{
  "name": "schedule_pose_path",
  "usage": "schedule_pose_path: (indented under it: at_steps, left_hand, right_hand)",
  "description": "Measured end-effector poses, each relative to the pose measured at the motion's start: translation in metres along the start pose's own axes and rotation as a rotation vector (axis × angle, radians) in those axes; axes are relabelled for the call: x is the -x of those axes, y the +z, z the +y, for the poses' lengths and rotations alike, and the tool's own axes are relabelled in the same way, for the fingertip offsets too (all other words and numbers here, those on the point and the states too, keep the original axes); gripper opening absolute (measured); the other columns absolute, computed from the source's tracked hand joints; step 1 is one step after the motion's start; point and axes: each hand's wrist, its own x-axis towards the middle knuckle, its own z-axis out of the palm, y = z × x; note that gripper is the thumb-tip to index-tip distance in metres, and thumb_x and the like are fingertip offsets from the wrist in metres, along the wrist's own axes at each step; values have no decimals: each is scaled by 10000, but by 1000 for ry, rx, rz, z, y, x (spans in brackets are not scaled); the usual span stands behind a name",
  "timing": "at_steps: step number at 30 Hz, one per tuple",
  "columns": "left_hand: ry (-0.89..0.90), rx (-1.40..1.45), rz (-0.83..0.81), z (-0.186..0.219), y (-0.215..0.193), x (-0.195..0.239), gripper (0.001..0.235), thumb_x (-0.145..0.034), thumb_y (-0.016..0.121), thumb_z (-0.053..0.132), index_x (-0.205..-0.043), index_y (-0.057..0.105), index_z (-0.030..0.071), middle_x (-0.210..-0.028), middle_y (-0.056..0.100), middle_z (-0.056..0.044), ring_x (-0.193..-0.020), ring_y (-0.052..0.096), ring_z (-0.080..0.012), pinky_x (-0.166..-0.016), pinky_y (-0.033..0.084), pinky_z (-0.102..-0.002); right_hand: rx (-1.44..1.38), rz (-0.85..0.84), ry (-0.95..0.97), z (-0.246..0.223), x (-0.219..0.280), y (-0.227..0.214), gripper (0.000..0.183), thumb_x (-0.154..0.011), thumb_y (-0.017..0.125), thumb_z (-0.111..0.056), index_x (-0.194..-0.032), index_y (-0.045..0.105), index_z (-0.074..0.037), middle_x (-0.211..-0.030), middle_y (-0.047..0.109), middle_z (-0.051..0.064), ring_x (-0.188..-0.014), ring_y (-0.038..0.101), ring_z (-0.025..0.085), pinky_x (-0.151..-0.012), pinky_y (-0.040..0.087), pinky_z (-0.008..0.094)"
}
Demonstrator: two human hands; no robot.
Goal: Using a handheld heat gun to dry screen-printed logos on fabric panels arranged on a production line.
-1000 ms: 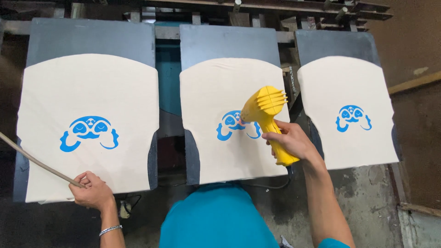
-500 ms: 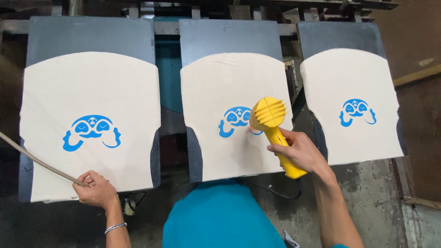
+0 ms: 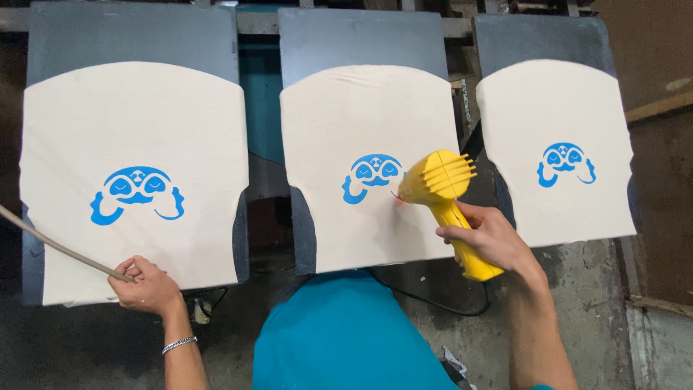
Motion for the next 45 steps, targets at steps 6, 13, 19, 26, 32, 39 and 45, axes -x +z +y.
schedule_pose_path:
  at_steps: [6,13,19,26,32,39,45]
  left_hand:
    - [-47,70,-22,11,2,-4,63,-1070,655,-7,-1022,614,-10,-710,667,-144,-518,609,-195,-513,513,-325]
    - [-120,74,-14,12,1,-2,59,-1063,648,12,-1027,603,1,-723,650,-142,-522,588,-189,-468,504,-313]
    - [-171,93,-4,18,1,-4,43,-1039,643,-26,-1027,616,5,-708,656,-134,-474,572,-170,-412,480,-291]
    - [-251,106,34,12,2,-6,45,-1002,640,-16,-994,621,24,-709,643,-114,-517,589,-155,-389,484,-277]
    - [-299,131,48,17,4,-8,87,-996,638,-47,-966,624,33,-696,622,-107,-499,560,-151,-384,459,-268]
    - [-426,178,-33,35,-7,-9,92,-1017,649,-9,-983,604,63,-715,602,-78,-518,538,-121,-414,440,-241]
    - [-457,401,-291,-2,-32,-27,185,-1043,731,123,-1170,618,50,-768,660,-132,-502,609,-122,-394,478,-190]
  right_hand:
    - [-88,106,-56,-1,-2,-6,476,-830,701,-327,-1245,698,-93,-949,770,99,-612,703,233,-670,564,362]
    - [-139,20,-41,-9,-9,-10,418,-825,720,-249,-1209,724,-83,-942,763,134,-580,692,254,-630,568,366]
    - [5,-12,-37,6,-3,-22,463,-828,694,-306,-1258,711,-134,-926,767,92,-631,712,226,-677,568,365]
    - [108,22,-149,12,-15,-21,517,-812,663,-393,-1275,704,-165,-1019,756,38,-810,658,192,-765,469,388]
    - [10,-176,-183,23,-8,-12,334,-806,734,-372,-1010,754,-108,-774,703,33,-639,631,152,-631,468,328]
    - [73,-40,-90,22,7,-21,433,-808,706,-362,-1183,756,-151,-936,772,46,-761,657,187,-746,471,367]
    - [-466,72,-53,20,12,7,381,-766,805,-49,-1070,676,138,-638,640,332,-477,677,422,-491,570,549]
